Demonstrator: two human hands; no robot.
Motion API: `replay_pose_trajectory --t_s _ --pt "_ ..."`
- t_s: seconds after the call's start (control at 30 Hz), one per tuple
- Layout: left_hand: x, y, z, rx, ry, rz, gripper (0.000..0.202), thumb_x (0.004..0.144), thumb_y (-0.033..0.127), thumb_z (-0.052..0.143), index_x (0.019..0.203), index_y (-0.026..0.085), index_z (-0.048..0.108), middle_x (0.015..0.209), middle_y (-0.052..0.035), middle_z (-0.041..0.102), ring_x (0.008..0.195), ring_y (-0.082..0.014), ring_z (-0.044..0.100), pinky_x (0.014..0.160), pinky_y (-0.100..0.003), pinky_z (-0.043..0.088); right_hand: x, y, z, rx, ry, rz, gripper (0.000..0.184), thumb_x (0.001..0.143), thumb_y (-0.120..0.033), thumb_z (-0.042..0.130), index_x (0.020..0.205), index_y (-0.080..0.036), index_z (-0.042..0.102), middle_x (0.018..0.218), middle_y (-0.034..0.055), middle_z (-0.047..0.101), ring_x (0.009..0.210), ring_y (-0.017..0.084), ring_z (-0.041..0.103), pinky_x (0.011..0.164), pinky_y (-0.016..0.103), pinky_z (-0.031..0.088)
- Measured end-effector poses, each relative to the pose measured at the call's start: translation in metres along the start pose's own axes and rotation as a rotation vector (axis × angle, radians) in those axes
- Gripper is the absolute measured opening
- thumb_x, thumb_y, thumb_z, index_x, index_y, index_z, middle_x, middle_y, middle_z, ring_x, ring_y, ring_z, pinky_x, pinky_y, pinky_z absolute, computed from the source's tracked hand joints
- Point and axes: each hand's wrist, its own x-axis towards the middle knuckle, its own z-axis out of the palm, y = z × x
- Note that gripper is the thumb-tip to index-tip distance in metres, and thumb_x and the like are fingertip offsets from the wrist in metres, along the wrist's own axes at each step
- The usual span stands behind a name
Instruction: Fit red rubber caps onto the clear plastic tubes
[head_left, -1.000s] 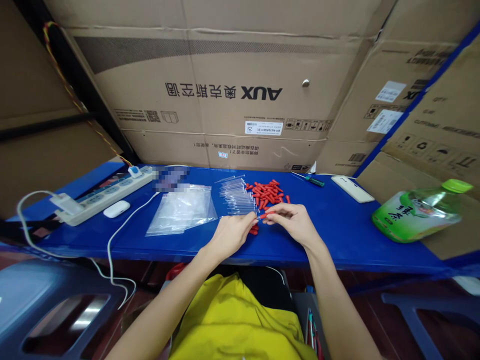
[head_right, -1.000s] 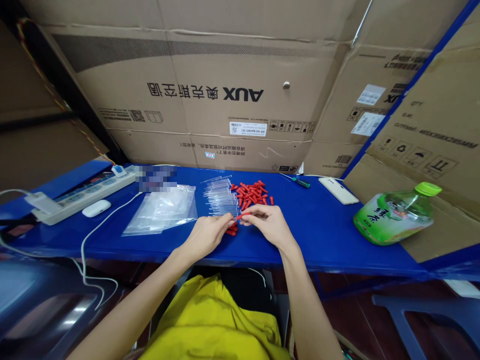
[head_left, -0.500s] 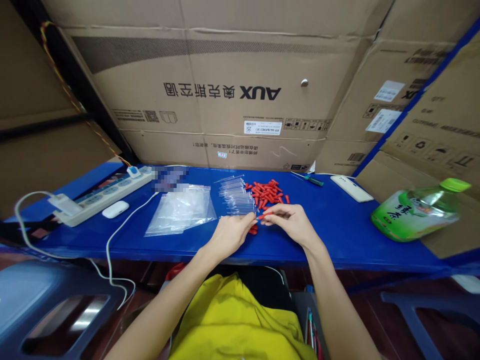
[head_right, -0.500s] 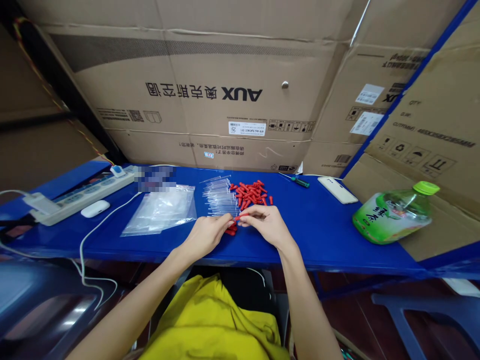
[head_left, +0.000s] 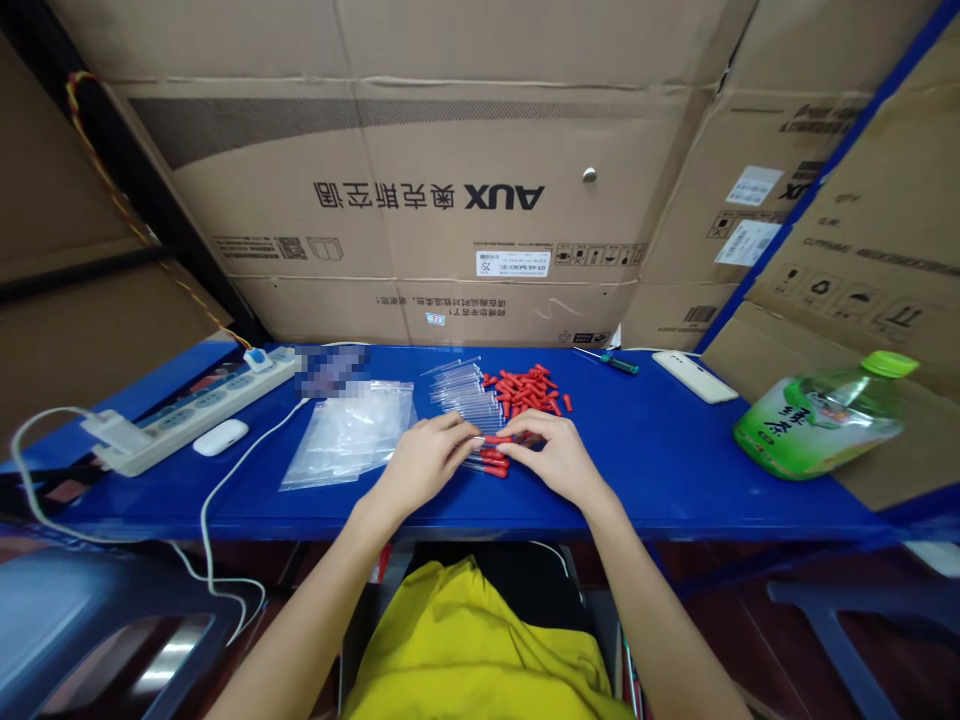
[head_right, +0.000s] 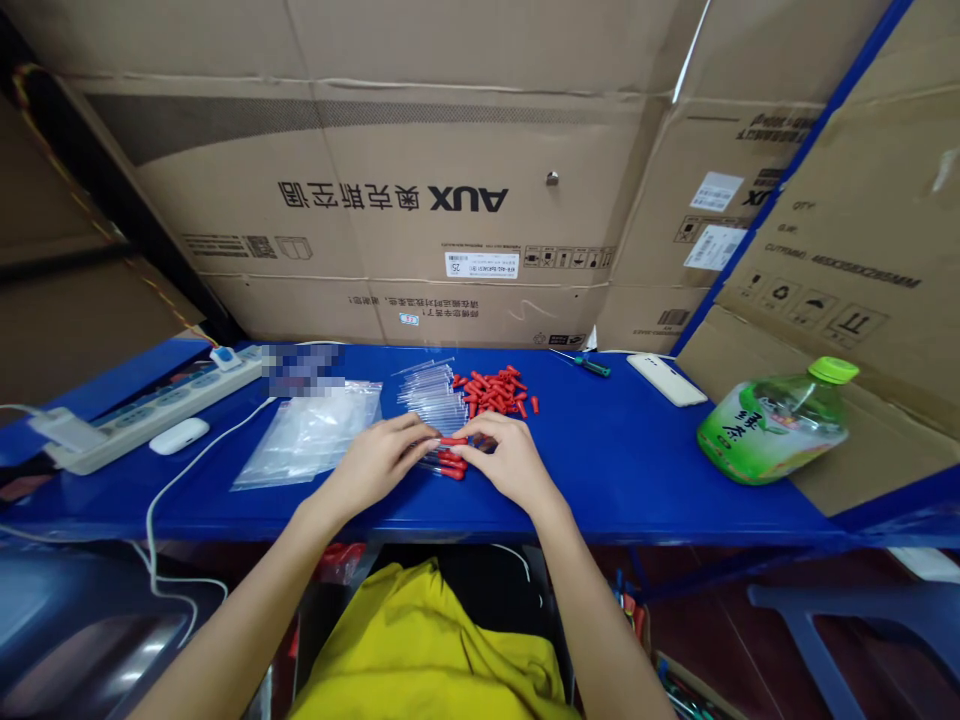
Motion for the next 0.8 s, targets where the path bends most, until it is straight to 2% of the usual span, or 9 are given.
replay_pose_trajectory --t_s 0.13,0.3,0.47,0.57,0.67,0.8 --pt "0.0 -0.009 -0.011 -0.076 0.01 0.044 0.022 0.108 0.034 0.052 0.116 0.023 0.07 0.113 -0.0059 0.071 0.108 -0.023 0.067 0.094 -0.035 0.052 0.002 -0.003 0.018 -0.204 0.049 -0.042 0.005 0.088 -0.024 0.082 0.093 -0.025 0.081 0.088 0.0021 0.078 0.082 0.021 0.066 0.078 0.034 0.052" --pt "0.001 -0.003 -0.004 -0.099 0.005 0.063 0.021 0.108 0.031 0.052 0.121 0.024 0.067 0.117 -0.0059 0.071 0.108 -0.0233 0.068 0.097 -0.038 0.052 0.0 0.003 0.029 -0.291 0.043 0.032 0.006 0.091 -0.023 0.079 0.096 -0.025 0.08 0.093 0.003 0.08 0.091 0.024 0.067 0.08 0.035 0.051" --pt "0.001 0.0 0.004 -0.072 -0.023 0.081 0.028 0.105 0.04 0.06 0.128 0.024 0.063 0.122 -0.0065 0.07 0.114 -0.0261 0.066 0.098 -0.04 0.052 -0.001 0.009 0.025 -0.319 0.06 0.08 0.008 0.096 -0.028 0.072 0.099 -0.025 0.079 0.094 0.0037 0.081 0.09 0.025 0.069 0.081 0.035 0.052" --pt "0.001 -0.001 0.008 -0.059 -0.034 0.082 0.026 0.103 0.041 0.063 0.122 0.024 0.064 0.118 -0.0057 0.07 0.113 -0.0262 0.065 0.099 -0.04 0.051 0.0 0.011 0.018 -0.396 0.081 0.061 0.014 0.099 -0.021 0.065 0.098 -0.024 0.078 0.094 0.0043 0.079 0.092 0.024 0.069 0.086 0.037 0.052" --pt "0.001 -0.002 0.011 -0.061 -0.033 0.081 0.021 0.103 0.041 0.062 0.117 0.024 0.066 0.115 -0.0052 0.069 0.11 -0.0253 0.064 0.098 -0.039 0.051 0.001 0.014 0.012 -0.449 0.033 0.078 0.012 0.092 -0.013 0.072 0.095 -0.022 0.078 0.095 0.0042 0.078 0.093 0.024 0.068 0.087 0.036 0.052" --pt "0.002 -0.001 0.014 -0.05 -0.01 0.082 0.022 0.104 0.042 0.059 0.115 0.024 0.066 0.115 -0.0062 0.067 0.11 -0.0255 0.063 0.097 -0.04 0.051 0.0 0.017 0.01 -0.489 -0.023 0.09 0.008 0.09 -0.013 0.076 0.092 -0.021 0.078 0.098 0.0049 0.076 0.096 0.024 0.067 0.089 0.037 0.052"
